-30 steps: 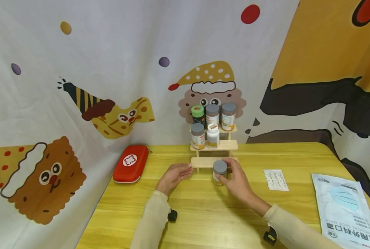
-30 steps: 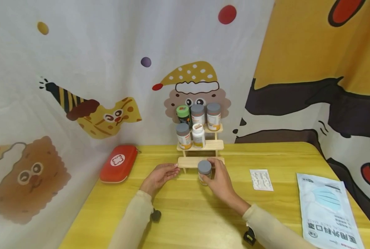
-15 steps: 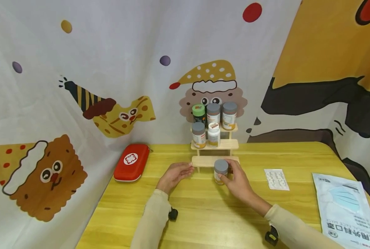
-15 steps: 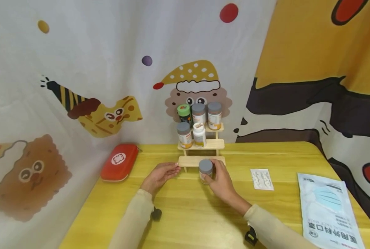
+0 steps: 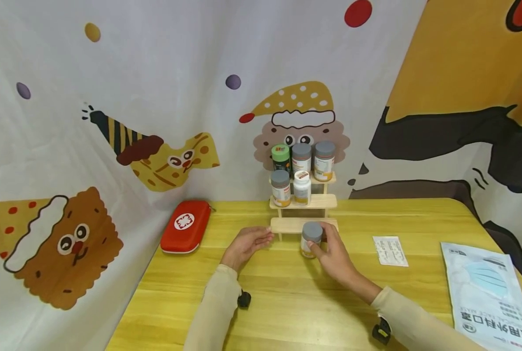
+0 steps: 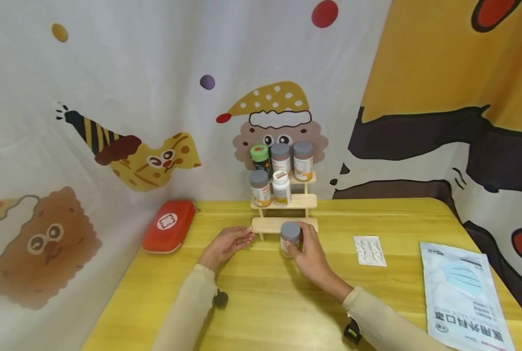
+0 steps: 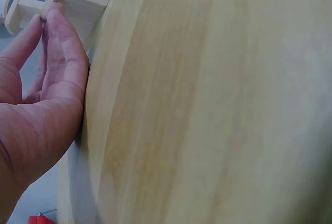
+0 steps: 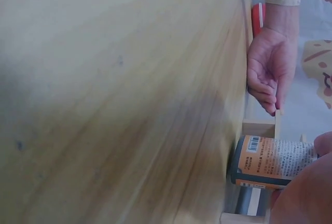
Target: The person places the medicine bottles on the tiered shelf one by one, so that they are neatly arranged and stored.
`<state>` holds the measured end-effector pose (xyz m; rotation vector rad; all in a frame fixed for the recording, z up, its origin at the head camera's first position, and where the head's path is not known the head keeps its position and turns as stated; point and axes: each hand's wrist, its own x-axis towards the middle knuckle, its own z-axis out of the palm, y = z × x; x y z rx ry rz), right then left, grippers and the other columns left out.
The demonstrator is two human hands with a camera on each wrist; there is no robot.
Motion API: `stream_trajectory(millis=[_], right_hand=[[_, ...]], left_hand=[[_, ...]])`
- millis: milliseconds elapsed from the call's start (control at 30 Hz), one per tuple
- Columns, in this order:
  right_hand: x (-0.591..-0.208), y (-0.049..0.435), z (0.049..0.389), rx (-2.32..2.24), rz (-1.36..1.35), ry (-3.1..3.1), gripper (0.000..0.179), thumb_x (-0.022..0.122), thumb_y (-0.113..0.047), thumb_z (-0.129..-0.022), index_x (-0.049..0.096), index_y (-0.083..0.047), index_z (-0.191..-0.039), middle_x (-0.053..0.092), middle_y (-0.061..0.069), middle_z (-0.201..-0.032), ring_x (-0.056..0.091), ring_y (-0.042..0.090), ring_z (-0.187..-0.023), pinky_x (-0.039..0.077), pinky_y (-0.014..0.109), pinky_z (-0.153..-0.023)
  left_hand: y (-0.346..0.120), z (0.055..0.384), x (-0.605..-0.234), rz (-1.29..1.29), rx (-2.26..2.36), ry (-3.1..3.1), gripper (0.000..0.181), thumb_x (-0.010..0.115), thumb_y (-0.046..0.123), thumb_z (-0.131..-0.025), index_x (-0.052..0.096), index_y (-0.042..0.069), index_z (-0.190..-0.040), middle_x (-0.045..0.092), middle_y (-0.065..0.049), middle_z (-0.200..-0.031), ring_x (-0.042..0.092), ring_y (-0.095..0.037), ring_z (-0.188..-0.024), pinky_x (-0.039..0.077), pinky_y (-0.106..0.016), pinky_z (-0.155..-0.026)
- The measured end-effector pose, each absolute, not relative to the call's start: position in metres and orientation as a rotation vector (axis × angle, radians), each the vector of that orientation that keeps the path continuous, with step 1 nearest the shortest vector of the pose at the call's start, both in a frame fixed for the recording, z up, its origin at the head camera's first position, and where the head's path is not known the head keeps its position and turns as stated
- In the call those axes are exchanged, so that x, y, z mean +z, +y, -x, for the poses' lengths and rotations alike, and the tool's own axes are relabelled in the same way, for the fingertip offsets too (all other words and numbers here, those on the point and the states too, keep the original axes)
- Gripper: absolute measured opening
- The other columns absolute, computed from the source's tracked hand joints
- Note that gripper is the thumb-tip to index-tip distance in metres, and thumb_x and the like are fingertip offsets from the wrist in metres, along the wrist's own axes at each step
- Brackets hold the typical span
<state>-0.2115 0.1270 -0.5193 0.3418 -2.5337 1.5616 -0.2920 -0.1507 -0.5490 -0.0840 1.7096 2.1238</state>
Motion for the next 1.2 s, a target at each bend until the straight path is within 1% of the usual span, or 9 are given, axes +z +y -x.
stream_trajectory(millis=[233,333,433,500,667,733,900,1100,1200], right_hand=[[-0.513,0.129,0.21,1.532,-0.371,-2.52,0.055,0.068,-0.015,-0.104,0.044,-0.002,-0.151,0.052,0.016,-0.137,0.058,0.031,-0.118,0.052,0.047,-0.102],[-0.508,0.131,0.21,1.518,-0.389,-2.504,0.057,0.069,-0.015,-0.103,0.044,-0.002,-0.152,0.053,0.017,-0.137,0.059,0.032,-0.116,0.053,0.048,-0.1],[-0.502,0.134,0.211,1.489,-0.404,-2.475,0.057,0.07,-0.014,-0.102,0.044,-0.002,-0.152,0.054,0.017,-0.137,0.06,0.033,-0.115,0.055,0.053,-0.098],[-0.498,0.136,0.213,1.462,-0.418,-2.443,0.056,0.07,-0.014,-0.102,0.045,-0.001,-0.151,0.056,0.018,-0.137,0.06,0.033,-0.115,0.056,0.052,-0.096],[-0.482,0.145,0.22,1.437,-0.426,-2.367,0.052,0.069,-0.015,-0.104,0.048,-0.001,-0.149,0.057,0.017,-0.134,0.058,0.029,-0.117,0.055,0.041,-0.093],[-0.473,0.148,0.223,1.455,-0.42,-2.347,0.051,0.069,-0.015,-0.104,0.049,-0.002,-0.15,0.057,0.017,-0.134,0.056,0.028,-0.117,0.055,0.04,-0.092],[-0.453,0.153,0.236,1.469,-0.412,-2.305,0.055,0.07,-0.015,-0.103,0.048,-0.001,-0.151,0.056,0.018,-0.135,0.055,0.028,-0.12,0.054,0.046,-0.093],[-0.44,0.155,0.254,1.47,-0.393,-2.266,0.058,0.071,-0.017,-0.102,0.047,-0.003,-0.152,0.053,0.02,-0.138,0.053,0.031,-0.124,0.052,0.053,-0.095],[-0.437,0.157,0.262,1.463,-0.361,-2.263,0.06,0.073,-0.017,-0.101,0.046,-0.001,-0.153,0.052,0.021,-0.139,0.054,0.032,-0.125,0.053,0.052,-0.094]], left_hand=[[-0.152,0.29,-0.548,0.096,2.128,1.714,0.031,0.071,0.014,-0.102,0.067,-0.006,-0.126,0.08,-0.003,-0.1,0.076,-0.012,-0.093,0.065,-0.028,-0.092],[-0.153,0.289,-0.547,0.104,2.127,1.715,0.032,0.072,0.014,-0.102,0.067,-0.006,-0.127,0.08,-0.003,-0.101,0.076,-0.012,-0.094,0.065,-0.028,-0.092],[-0.154,0.288,-0.547,0.103,2.125,1.71,0.034,0.072,0.015,-0.102,0.066,-0.006,-0.128,0.08,-0.003,-0.101,0.076,-0.013,-0.096,0.065,-0.028,-0.093],[-0.154,0.288,-0.547,0.1,2.126,1.715,0.035,0.072,0.016,-0.102,0.066,-0.007,-0.128,0.08,-0.004,-0.102,0.076,-0.014,-0.097,0.065,-0.028,-0.093],[-0.151,0.289,-0.547,0.099,2.124,1.724,0.031,0.072,0.015,-0.102,0.068,-0.005,-0.125,0.08,-0.003,-0.1,0.076,-0.014,-0.097,0.065,-0.028,-0.092],[-0.15,0.289,-0.547,0.103,2.122,1.713,0.028,0.071,0.015,-0.103,0.069,-0.004,-0.123,0.08,-0.002,-0.098,0.076,-0.013,-0.094,0.065,-0.027,-0.091],[-0.15,0.288,-0.547,0.112,2.13,1.694,0.025,0.069,0.013,-0.104,0.069,-0.005,-0.121,0.08,-0.003,-0.095,0.077,-0.012,-0.09,0.065,-0.026,-0.087],[-0.15,0.29,-0.548,0.123,2.13,1.692,0.027,0.07,0.013,-0.103,0.068,-0.005,-0.124,0.081,-0.002,-0.095,0.076,-0.012,-0.091,0.065,-0.025,-0.086],[-0.15,0.29,-0.548,0.113,2.131,1.699,0.028,0.07,0.014,-0.104,0.068,-0.006,-0.124,0.081,-0.002,-0.095,0.077,-0.011,-0.09,0.065,-0.025,-0.086]])
